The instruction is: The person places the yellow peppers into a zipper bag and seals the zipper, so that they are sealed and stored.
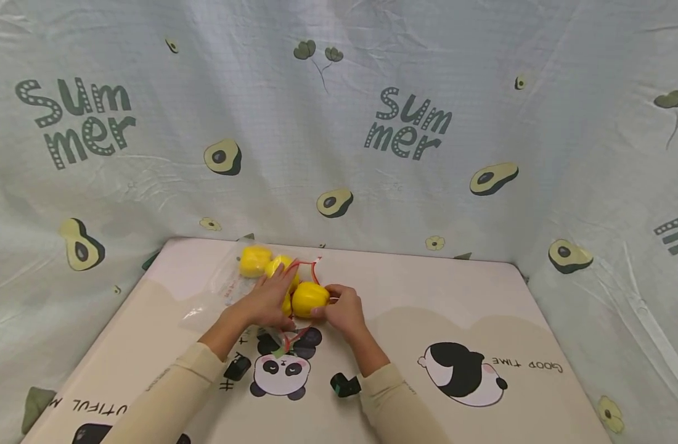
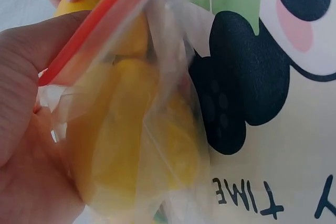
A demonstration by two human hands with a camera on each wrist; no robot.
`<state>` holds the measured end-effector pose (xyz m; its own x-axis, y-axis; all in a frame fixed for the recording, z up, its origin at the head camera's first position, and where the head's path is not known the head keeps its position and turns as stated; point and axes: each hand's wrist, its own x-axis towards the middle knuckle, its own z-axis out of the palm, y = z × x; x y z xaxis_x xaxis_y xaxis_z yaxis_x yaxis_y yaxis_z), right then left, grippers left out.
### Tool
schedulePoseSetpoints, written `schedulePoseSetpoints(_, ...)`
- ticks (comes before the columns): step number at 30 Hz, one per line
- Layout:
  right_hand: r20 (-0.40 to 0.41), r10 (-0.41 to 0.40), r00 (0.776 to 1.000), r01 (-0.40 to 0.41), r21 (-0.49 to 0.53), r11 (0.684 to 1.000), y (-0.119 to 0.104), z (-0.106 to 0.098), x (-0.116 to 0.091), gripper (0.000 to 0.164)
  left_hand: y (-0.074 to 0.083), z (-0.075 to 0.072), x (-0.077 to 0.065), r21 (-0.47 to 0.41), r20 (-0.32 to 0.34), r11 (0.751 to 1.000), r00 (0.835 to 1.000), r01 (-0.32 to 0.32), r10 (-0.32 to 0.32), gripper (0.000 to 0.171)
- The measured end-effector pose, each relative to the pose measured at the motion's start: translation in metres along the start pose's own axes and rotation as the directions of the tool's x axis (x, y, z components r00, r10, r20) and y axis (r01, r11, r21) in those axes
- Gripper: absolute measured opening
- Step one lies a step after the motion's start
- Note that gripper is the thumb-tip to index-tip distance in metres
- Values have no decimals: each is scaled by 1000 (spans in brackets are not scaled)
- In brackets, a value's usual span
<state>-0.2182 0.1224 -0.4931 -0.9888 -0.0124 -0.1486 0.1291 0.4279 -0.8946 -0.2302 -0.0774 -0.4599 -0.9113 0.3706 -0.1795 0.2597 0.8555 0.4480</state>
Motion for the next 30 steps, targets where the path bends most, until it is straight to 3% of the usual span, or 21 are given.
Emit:
schedulePoseSetpoints(9, -62, 33, 998, -31, 26, 999, -11, 12, -9, 55, 3, 0, -1, -3, -27, 1000, 1000, -12, 12, 128)
schedulePoseSetpoints(13, -94, 132, 987, -116, 163, 980, -19, 22, -12, 56, 3, -1, -3, 1, -27, 1000, 1000, -12, 12, 128)
schedulePoseSetpoints(16, -109, 212, 971, -168, 319, 933, -24, 33, -12, 60, 3, -2, -4, -10, -25, 1000, 1000, -18, 18, 129)
schedulePoseSetpoints(18, -134, 229, 964, -162, 388, 907, -25, 42, -12, 63, 3, -3, -5, -15, -22, 1000, 1000, -17, 16, 129)
schedulePoseSetpoints(20, -178, 205, 962, -119, 401, 908, -23, 50, -12, 64, 2, -3, -6, -19, -23, 1000, 1000, -13, 13, 128)
schedulePoseSetpoints(24, -274, 100, 956, -8, 318, 948, -16, 59, -15, 61, 1, -5, -6, -32, -20, 999, 1000, -14, 13, 128)
schedulePoseSetpoints(30, -245, -66, 967, 110, 171, 979, -6, 60, -19, 58, -5, -10, -8, -31, -25, 999, 1000, -13, 12, 130)
